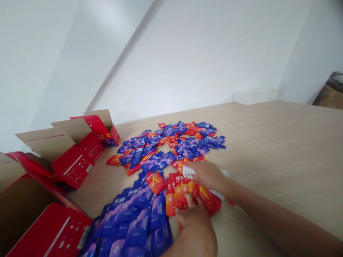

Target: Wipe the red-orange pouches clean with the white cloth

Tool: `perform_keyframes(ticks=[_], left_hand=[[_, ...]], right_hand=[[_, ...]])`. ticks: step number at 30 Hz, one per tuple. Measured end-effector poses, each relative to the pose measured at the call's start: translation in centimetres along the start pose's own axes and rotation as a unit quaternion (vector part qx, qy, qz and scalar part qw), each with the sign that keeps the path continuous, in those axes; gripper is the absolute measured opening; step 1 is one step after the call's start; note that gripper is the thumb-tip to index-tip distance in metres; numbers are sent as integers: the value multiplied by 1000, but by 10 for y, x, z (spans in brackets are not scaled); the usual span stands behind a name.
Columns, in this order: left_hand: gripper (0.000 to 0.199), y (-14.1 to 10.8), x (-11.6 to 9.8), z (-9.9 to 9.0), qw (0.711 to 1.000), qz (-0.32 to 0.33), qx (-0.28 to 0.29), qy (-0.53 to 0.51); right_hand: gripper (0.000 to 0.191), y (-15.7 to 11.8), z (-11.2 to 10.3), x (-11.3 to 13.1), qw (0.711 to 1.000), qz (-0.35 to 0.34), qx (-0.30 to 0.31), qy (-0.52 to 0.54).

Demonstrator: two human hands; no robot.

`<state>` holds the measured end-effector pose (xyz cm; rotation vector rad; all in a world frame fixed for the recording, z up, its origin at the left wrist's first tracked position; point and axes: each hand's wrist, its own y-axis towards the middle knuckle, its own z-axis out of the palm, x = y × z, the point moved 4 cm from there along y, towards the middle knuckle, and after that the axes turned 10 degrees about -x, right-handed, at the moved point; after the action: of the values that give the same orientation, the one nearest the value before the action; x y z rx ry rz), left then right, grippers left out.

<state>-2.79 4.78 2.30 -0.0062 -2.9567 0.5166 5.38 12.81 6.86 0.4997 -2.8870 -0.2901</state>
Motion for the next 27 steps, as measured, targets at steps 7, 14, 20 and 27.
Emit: perform_keyframes(ticks=[7, 14, 20, 27], left_hand=[[64, 2, -1, 2, 1000, 6, 6, 4], [61, 9, 0, 13, 1000, 0, 0, 3], [64, 6, -1, 9, 1000, 5, 1, 5], [64, 3, -1, 4, 1000, 7, 3, 14]], right_hand=[[33, -10, 4, 14, 995, -55, 80, 38], [44, -2, -9, 0, 1000, 14, 12, -2], [32, -6, 4, 6, 997, -44, 56, 23], [39, -4, -2, -3, 999, -28, 28, 4]])
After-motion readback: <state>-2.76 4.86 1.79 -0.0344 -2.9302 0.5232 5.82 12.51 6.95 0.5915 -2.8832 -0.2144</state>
